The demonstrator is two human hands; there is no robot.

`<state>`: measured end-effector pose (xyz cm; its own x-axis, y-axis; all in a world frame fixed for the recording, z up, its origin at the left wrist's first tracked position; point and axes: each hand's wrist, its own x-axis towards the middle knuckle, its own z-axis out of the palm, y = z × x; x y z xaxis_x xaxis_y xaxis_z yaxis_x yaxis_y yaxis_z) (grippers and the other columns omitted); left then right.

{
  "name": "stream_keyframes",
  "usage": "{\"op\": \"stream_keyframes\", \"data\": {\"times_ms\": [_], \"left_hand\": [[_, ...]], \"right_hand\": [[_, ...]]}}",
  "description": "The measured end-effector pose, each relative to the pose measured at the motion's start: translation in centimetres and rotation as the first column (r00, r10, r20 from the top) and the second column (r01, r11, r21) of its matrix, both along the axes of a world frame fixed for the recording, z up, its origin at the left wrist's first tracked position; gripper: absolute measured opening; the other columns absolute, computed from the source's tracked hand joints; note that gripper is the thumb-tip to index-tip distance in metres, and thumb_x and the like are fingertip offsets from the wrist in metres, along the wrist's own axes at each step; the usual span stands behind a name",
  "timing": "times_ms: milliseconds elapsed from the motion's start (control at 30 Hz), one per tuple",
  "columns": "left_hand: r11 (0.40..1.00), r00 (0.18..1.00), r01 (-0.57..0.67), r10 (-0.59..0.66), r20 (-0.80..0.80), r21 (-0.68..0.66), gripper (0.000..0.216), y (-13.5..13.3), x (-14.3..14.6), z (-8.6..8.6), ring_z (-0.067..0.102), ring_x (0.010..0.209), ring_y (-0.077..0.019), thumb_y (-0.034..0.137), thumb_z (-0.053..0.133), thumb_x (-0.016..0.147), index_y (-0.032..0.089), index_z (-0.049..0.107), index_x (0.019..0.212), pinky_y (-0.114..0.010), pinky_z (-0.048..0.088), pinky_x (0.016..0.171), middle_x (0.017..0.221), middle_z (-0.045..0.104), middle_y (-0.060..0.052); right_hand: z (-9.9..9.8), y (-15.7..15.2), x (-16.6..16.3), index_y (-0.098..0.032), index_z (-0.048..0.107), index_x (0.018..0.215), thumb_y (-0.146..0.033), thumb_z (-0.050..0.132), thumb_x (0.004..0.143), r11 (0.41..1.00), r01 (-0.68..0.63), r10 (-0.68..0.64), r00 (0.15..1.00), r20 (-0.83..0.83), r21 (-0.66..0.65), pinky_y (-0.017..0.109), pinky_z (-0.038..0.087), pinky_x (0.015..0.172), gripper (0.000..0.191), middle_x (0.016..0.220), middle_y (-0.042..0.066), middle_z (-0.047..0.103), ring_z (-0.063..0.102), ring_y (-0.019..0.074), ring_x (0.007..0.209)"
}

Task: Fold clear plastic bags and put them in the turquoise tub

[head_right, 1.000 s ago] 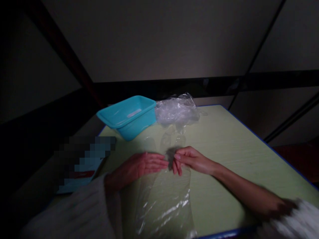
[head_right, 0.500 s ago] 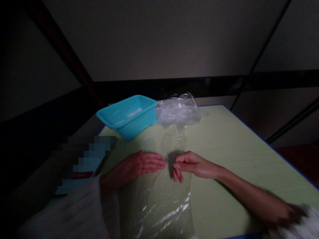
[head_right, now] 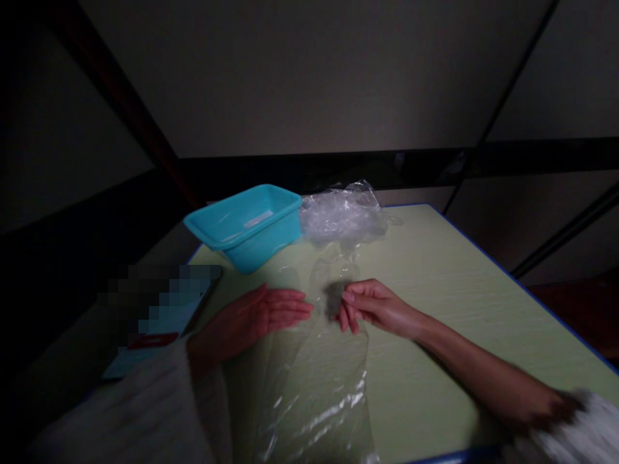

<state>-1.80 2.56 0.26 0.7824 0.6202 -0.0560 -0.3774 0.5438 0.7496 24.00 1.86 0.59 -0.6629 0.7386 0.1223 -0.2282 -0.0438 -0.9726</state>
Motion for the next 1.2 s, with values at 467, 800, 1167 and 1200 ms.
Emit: {"op": "stream_keyframes", "data": {"times_ms": [467, 800, 1167, 1200], "left_hand": [[0.989, 0.984, 0.145, -0.145, -0.103, -0.011, 0.044, 0.0, 0.0, -0.4, 0.055, 0.114, -0.0247, 0.029, 0.029, 0.097, 0.004, 0.062, 0.110, -0.042, 0.026, 0.108, 0.118, 0.063, -0.015], [0.949, 0.948, 0.176, -0.092, -0.304, 0.262, 0.036, -0.2, -0.8, -0.4, 0.053, 0.119, -0.0241, 0.027, 0.037, 0.095, 0.013, 0.060, 0.118, -0.041, 0.035, 0.104, 0.128, 0.057, -0.013], [0.901, 0.905, 0.199, -0.017, -0.425, 0.386, 0.036, -0.9, -0.8, 0.8, 0.052, 0.120, -0.0234, 0.019, 0.035, 0.094, 0.020, 0.061, 0.120, -0.038, 0.038, 0.102, 0.127, 0.059, -0.005], [0.907, 0.908, 0.185, -0.011, -0.418, 0.378, 0.036, -1.0, -0.8, 1.0, 0.053, 0.118, -0.0235, 0.019, 0.035, 0.094, 0.020, 0.062, 0.118, -0.038, 0.039, 0.101, 0.125, 0.060, -0.005]], "right_hand": [[0.6, -0.2, 0.9, -0.012, 0.058, 0.074, -0.040, 0.062, 0.083, 0.978, -0.209, 0.205, 0.932, 0.299, -0.017, 0.020, 0.041, 0.053, 0.030, 0.071, 0.002, 0.062, 0.055, 0.0069, 0.056], [2.1, -3.5, -0.6, -0.017, 0.063, 0.073, -0.038, 0.071, 0.073, 0.738, -0.450, 0.205, 0.860, 0.468, 0.503, 0.026, 0.041, 0.065, 0.023, 0.070, 0.001, 0.057, 0.051, 0.0131, 0.069], [1.6, -4.4, -1.3, -0.020, 0.048, 0.063, -0.006, 0.060, 0.057, 0.618, -0.559, 0.191, 0.789, 0.583, 0.553, 0.026, 0.041, 0.070, 0.019, 0.065, -0.004, 0.048, 0.047, 0.0112, 0.065], [1.8, -4.4, -1.3, -0.019, 0.049, 0.064, -0.005, 0.059, 0.058, 0.640, -0.544, 0.200, 0.800, 0.566, 0.542, 0.025, 0.041, 0.067, 0.018, 0.065, -0.004, 0.048, 0.047, 0.0109, 0.064]]}}
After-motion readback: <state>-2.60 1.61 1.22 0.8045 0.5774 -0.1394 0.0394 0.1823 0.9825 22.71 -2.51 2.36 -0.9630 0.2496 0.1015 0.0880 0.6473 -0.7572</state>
